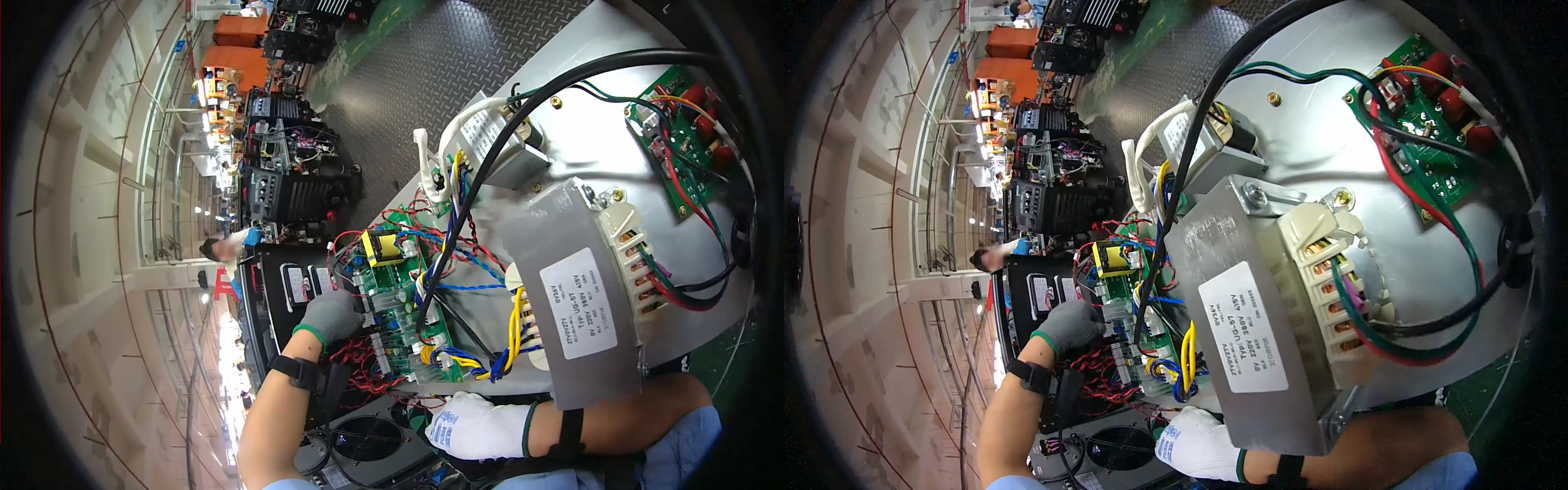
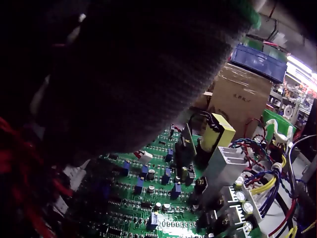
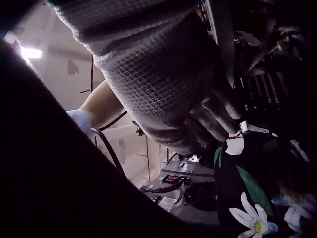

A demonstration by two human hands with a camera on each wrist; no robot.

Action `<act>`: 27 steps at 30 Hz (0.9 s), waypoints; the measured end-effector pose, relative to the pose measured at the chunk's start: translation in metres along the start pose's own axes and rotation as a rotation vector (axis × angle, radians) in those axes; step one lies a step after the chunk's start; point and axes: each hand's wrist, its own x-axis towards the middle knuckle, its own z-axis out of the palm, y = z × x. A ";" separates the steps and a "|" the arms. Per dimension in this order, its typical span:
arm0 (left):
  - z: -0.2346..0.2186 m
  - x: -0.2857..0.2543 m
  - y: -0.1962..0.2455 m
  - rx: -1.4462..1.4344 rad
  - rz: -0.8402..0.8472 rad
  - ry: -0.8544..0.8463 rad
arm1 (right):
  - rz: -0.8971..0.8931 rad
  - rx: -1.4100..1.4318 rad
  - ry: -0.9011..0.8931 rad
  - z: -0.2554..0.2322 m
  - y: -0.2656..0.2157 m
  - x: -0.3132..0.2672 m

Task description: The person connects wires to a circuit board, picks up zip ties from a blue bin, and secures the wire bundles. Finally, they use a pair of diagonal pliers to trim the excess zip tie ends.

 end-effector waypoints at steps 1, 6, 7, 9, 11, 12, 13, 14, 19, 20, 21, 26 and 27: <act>0.001 0.000 -0.001 -0.003 0.001 -0.002 | -0.041 -0.081 0.032 0.002 0.001 0.000; -0.004 -0.003 0.000 -0.062 0.004 -0.011 | -0.082 -0.144 0.087 0.003 0.004 0.001; -0.006 -0.004 0.001 -0.090 0.006 -0.033 | -0.105 -0.126 0.088 0.006 0.006 0.001; -0.006 -0.004 0.001 -0.076 0.011 -0.033 | -0.126 -0.105 0.087 0.014 0.009 0.006; -0.002 -0.001 0.001 -0.064 0.016 -0.032 | -0.088 -0.123 0.076 0.023 0.011 0.011; 0.002 0.001 0.000 -0.076 0.021 0.000 | -0.088 -0.120 0.072 0.028 0.013 0.013; 0.006 0.001 -0.002 -0.088 0.024 0.031 | -0.119 -0.156 0.121 0.033 0.015 0.014; 0.008 0.000 -0.002 -0.089 0.020 0.025 | -0.151 -0.192 0.172 0.038 0.016 0.014; 0.014 0.001 0.005 -0.152 0.020 0.141 | -0.164 -0.162 0.316 0.033 0.015 0.012; 0.013 -0.001 0.008 -0.145 0.000 0.151 | -0.163 -0.129 0.341 0.031 0.015 0.010; 0.015 0.001 0.007 -0.144 -0.004 0.162 | -0.089 0.073 0.259 0.025 0.013 0.009; 0.024 0.009 -0.004 -0.160 -0.015 0.170 | -0.191 -0.199 0.187 0.005 0.006 0.002; 0.017 0.009 -0.004 -0.085 0.042 0.081 | -0.168 -0.226 0.090 -0.003 0.001 0.001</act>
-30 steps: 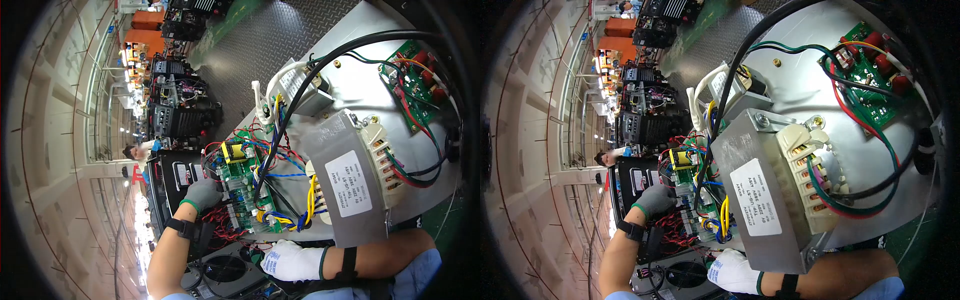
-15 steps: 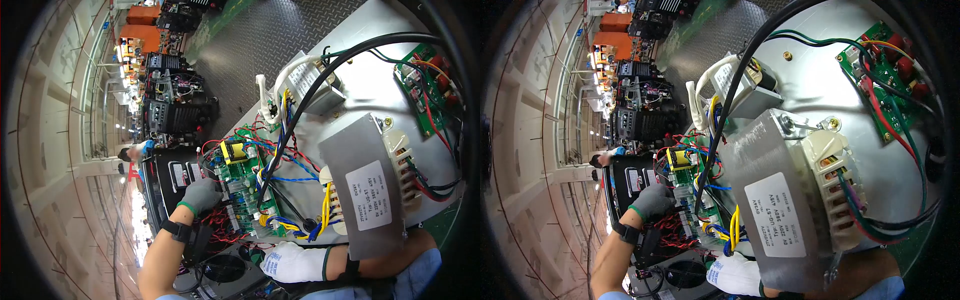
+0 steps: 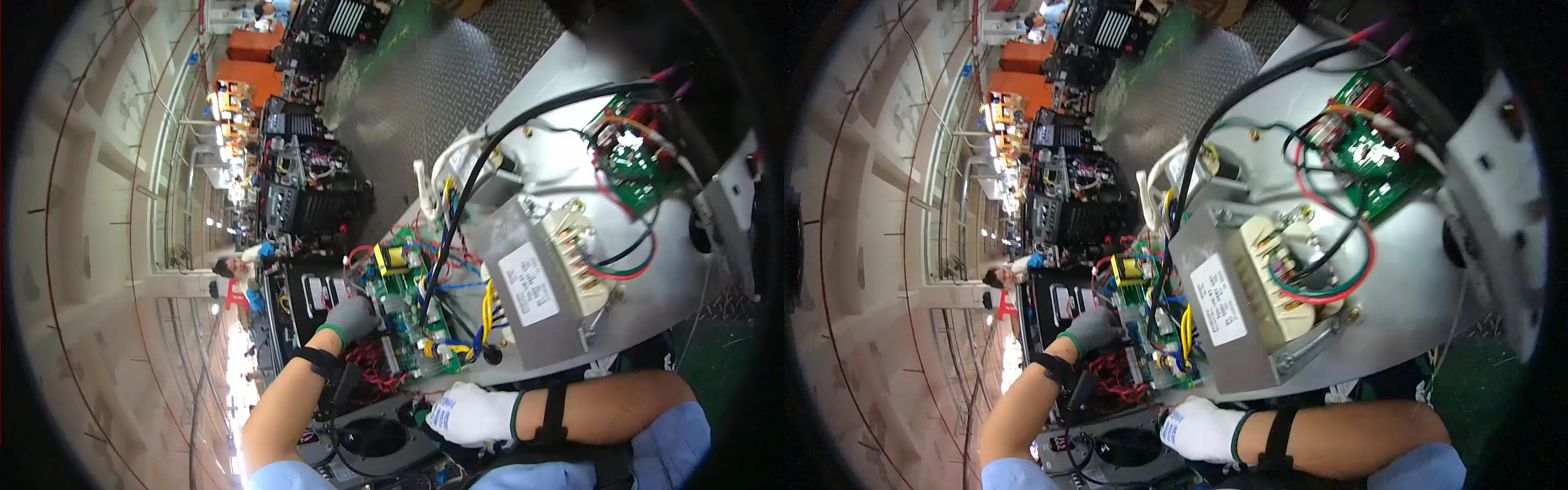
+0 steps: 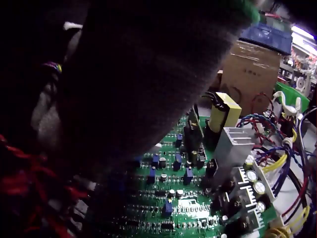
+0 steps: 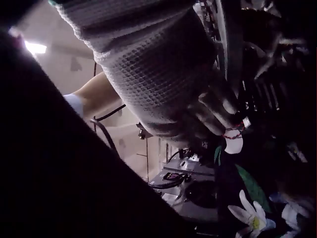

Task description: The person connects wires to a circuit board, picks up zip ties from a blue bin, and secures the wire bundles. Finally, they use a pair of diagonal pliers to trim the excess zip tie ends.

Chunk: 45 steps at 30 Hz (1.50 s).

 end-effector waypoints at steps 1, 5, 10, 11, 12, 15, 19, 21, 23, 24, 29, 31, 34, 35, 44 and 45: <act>-0.008 0.004 0.000 0.069 0.054 -0.096 | 0.014 -0.017 -0.103 -0.008 -0.001 0.000; 0.020 0.037 -0.032 0.056 0.136 -0.286 | 0.017 0.045 -0.042 0.000 -0.003 -0.002; -0.002 0.003 -0.003 -0.124 0.029 -0.183 | 0.111 0.125 0.023 -0.006 0.000 -0.006; 0.001 0.000 -0.002 -0.132 0.004 -0.127 | 0.143 0.164 0.086 -0.003 0.000 -0.006; 0.002 -0.004 0.004 -0.142 -0.068 -0.091 | 0.175 0.202 0.148 -0.004 -0.003 -0.007; 0.004 -0.009 0.011 -0.087 -0.052 -0.037 | 0.201 0.179 0.038 -0.019 -0.003 -0.008; 0.004 -0.003 0.009 0.062 -0.004 -0.038 | 0.130 0.100 0.040 -0.013 -0.008 -0.013; 0.003 -0.007 0.005 0.108 0.009 -0.026 | 0.180 0.183 0.107 -0.004 -0.008 -0.020; -0.018 -0.039 0.012 -0.015 0.046 0.202 | 0.215 0.293 0.152 0.000 -0.009 -0.022; -0.034 -0.064 0.016 -0.088 0.073 0.345 | 0.154 0.165 0.065 -0.002 -0.010 -0.022; -0.076 -0.160 -0.006 -0.543 0.101 0.743 | 0.053 -0.048 0.058 -0.005 -0.007 -0.022; -0.060 -0.177 -0.014 -0.583 0.069 0.792 | 0.039 -0.026 0.026 -0.009 -0.006 -0.020; -0.041 -0.197 -0.002 -0.315 -0.066 0.884 | 0.044 0.019 -0.024 -0.009 -0.005 -0.016; -0.028 -0.200 -0.005 -0.322 -0.078 0.884 | 0.049 0.041 -0.043 -0.008 -0.004 -0.014; 0.077 -0.199 -0.027 -0.469 -0.117 1.202 | 0.086 0.065 -0.010 -0.034 -0.006 0.004; 0.080 -0.201 -0.029 -0.502 -0.133 1.203 | 0.126 0.116 0.023 -0.037 -0.009 0.008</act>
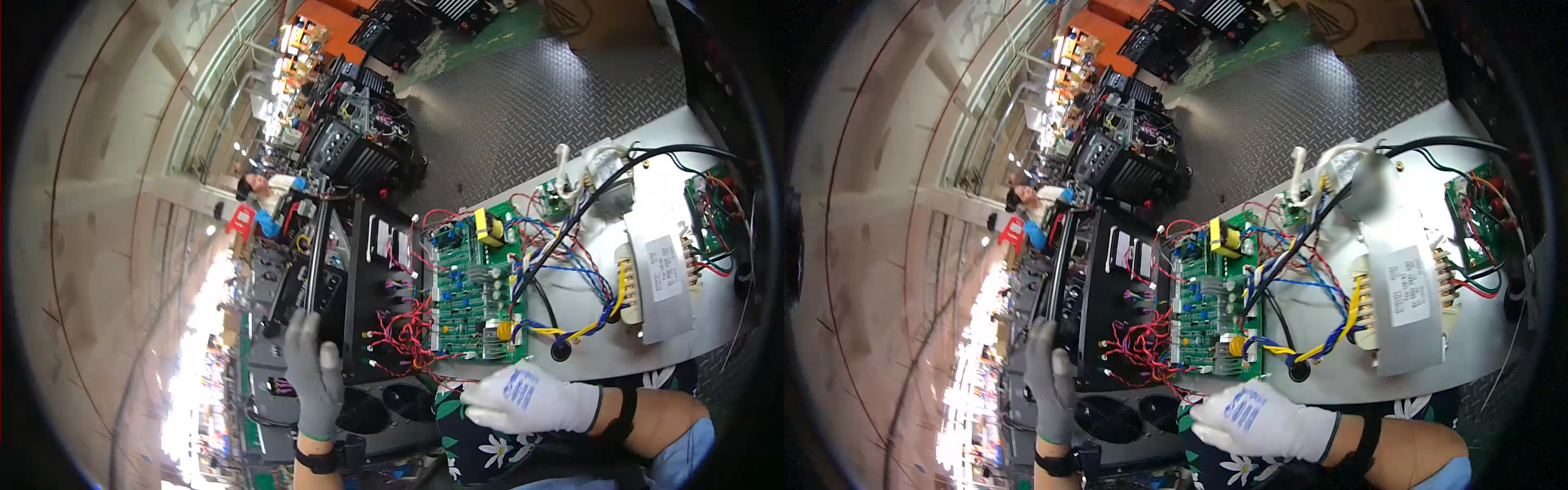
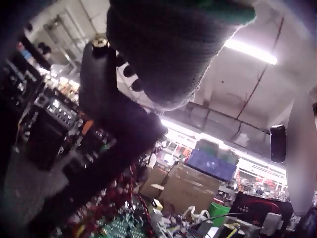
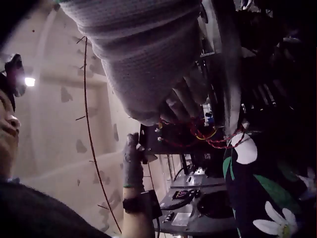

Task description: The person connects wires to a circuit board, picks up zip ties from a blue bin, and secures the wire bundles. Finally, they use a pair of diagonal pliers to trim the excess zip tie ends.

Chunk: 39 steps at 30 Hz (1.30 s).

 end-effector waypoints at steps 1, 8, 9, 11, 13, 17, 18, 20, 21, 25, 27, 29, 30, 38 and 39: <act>-0.001 0.001 -0.005 0.032 -0.051 0.071 | -0.032 0.054 0.113 0.000 0.004 0.002; 0.016 -0.013 -0.046 -0.395 -0.474 0.045 | 0.208 0.613 0.280 -0.021 -0.028 0.017; 0.018 -0.014 -0.050 -0.304 -0.430 0.070 | 0.257 0.654 0.397 -0.027 -0.040 0.028; 0.016 -0.014 -0.055 -0.177 -0.388 0.089 | 0.256 0.652 0.635 -0.042 -0.048 0.070; 0.019 -0.017 -0.056 -0.173 -0.357 0.109 | 0.309 0.396 0.712 -0.053 -0.031 0.118; 0.017 -0.016 -0.052 -0.189 -0.370 0.121 | 0.483 0.158 0.471 -0.047 0.019 0.179; 0.015 -0.016 -0.050 -0.201 -0.364 0.120 | 0.560 0.087 0.345 -0.050 0.012 0.183; 0.012 -0.015 -0.047 -0.242 -0.408 0.097 | 0.533 0.041 0.237 -0.043 0.022 0.193; 0.017 -0.017 -0.052 -0.250 -0.408 0.090 | 0.543 0.040 0.236 -0.044 0.018 0.193; 0.029 -0.021 -0.063 -0.190 -0.286 0.219 | 0.254 0.058 0.177 -0.041 0.030 0.192; 0.029 -0.020 -0.063 -0.182 -0.263 0.228 | 0.503 0.476 0.191 -0.033 0.046 0.199; 0.029 -0.020 -0.061 -0.236 -0.288 0.248 | 0.468 0.665 0.235 -0.021 0.063 0.199; 0.030 -0.020 -0.061 -0.239 -0.286 0.247 | 0.426 0.853 0.274 -0.016 0.068 0.199; 0.027 -0.019 -0.058 -0.139 -0.281 0.228 | 0.381 0.874 0.213 -0.018 0.073 0.188; 0.029 -0.019 -0.059 -0.139 -0.276 0.234 | 0.425 0.920 0.195 -0.018 0.072 0.189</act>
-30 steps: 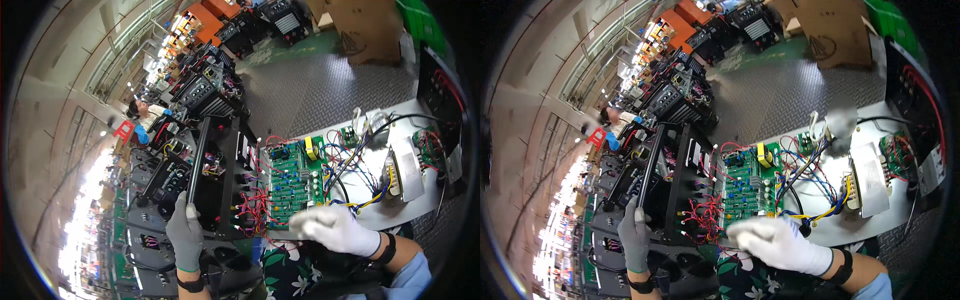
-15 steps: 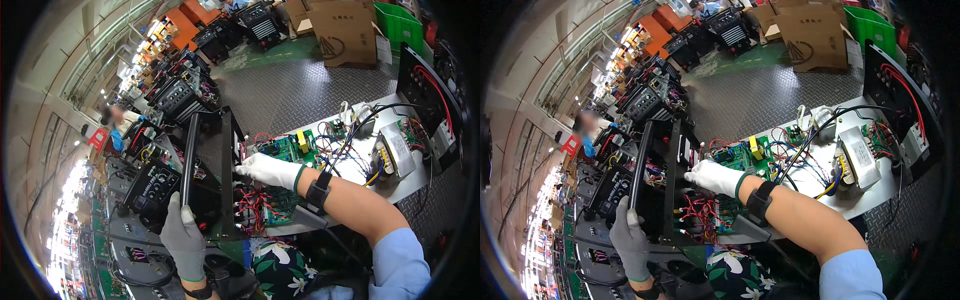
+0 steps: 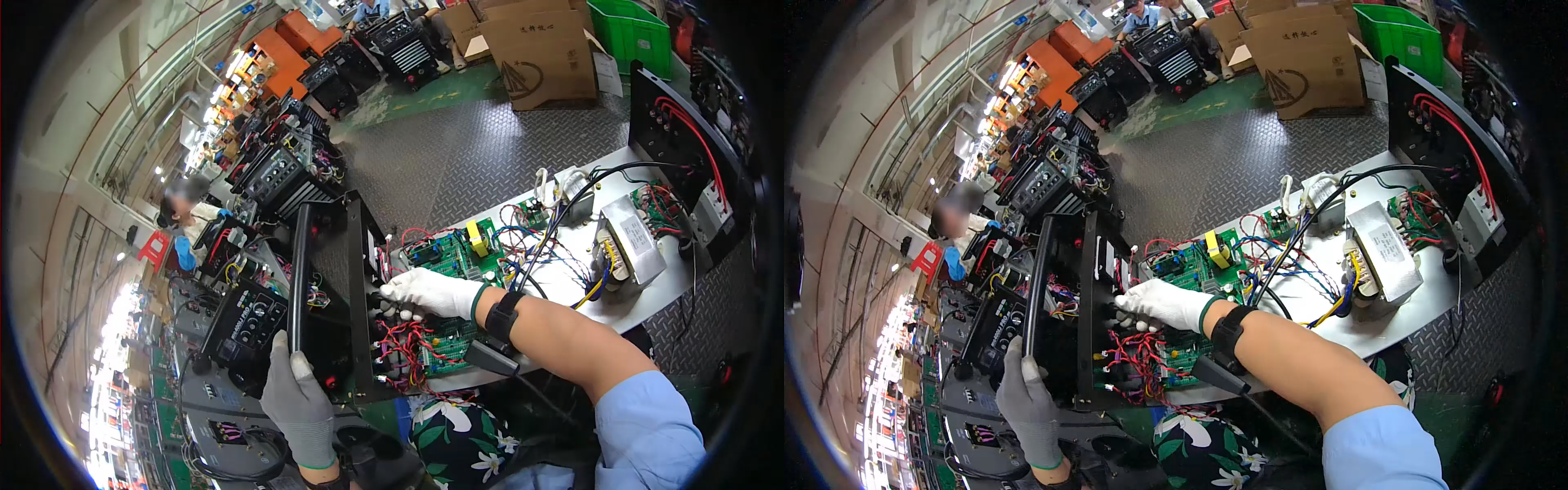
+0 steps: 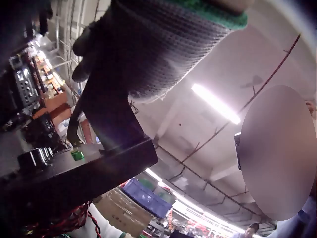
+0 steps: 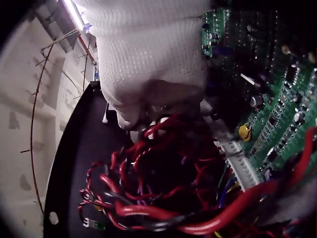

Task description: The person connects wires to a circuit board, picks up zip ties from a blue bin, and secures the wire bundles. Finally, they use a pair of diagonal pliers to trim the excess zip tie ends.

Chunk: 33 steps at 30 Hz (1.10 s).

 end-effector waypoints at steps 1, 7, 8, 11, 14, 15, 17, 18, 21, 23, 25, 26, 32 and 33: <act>0.002 -0.001 -0.002 0.012 0.021 0.020 | -0.005 -0.002 -0.003 -0.001 0.003 0.001; -0.006 0.000 0.007 -0.002 -0.020 -0.049 | -0.037 -0.210 0.096 0.004 -0.008 -0.010; -0.008 0.001 0.006 -0.015 -0.048 -0.074 | -0.286 -0.523 0.280 0.001 0.006 -0.002; -0.002 0.001 0.002 -0.053 0.010 0.006 | -0.265 -0.621 0.418 0.022 -0.030 -0.040; -0.002 0.001 0.002 -0.082 -0.026 -0.011 | -0.213 -0.846 0.208 0.029 -0.021 -0.052; -0.002 0.001 0.002 -0.077 -0.028 -0.025 | -0.115 -0.926 0.163 0.036 -0.024 -0.056; -0.002 0.001 0.000 -0.082 -0.015 -0.022 | -0.224 -0.929 0.151 0.035 -0.015 -0.052; -0.001 0.000 -0.001 -0.076 -0.033 -0.035 | -0.196 -0.947 0.100 0.037 -0.023 -0.054; 0.000 0.000 -0.005 -0.061 -0.034 -0.035 | -0.252 -1.038 0.074 0.038 -0.026 -0.049; 0.000 0.001 -0.006 -0.070 -0.015 -0.022 | -0.210 -1.338 -0.027 0.041 -0.033 -0.049; 0.000 0.001 -0.004 -0.078 0.006 -0.012 | -0.310 -1.387 -0.021 0.038 -0.028 -0.049; 0.000 0.001 -0.003 -0.080 -0.020 -0.023 | -0.332 -1.403 -0.052 0.036 -0.027 -0.050; 0.000 0.001 -0.005 -0.131 -0.060 -0.040 | -0.595 -1.085 0.290 0.026 -0.036 -0.067; 0.001 -0.001 -0.009 -0.143 -0.074 -0.030 | -0.689 -1.019 0.402 0.023 -0.044 -0.079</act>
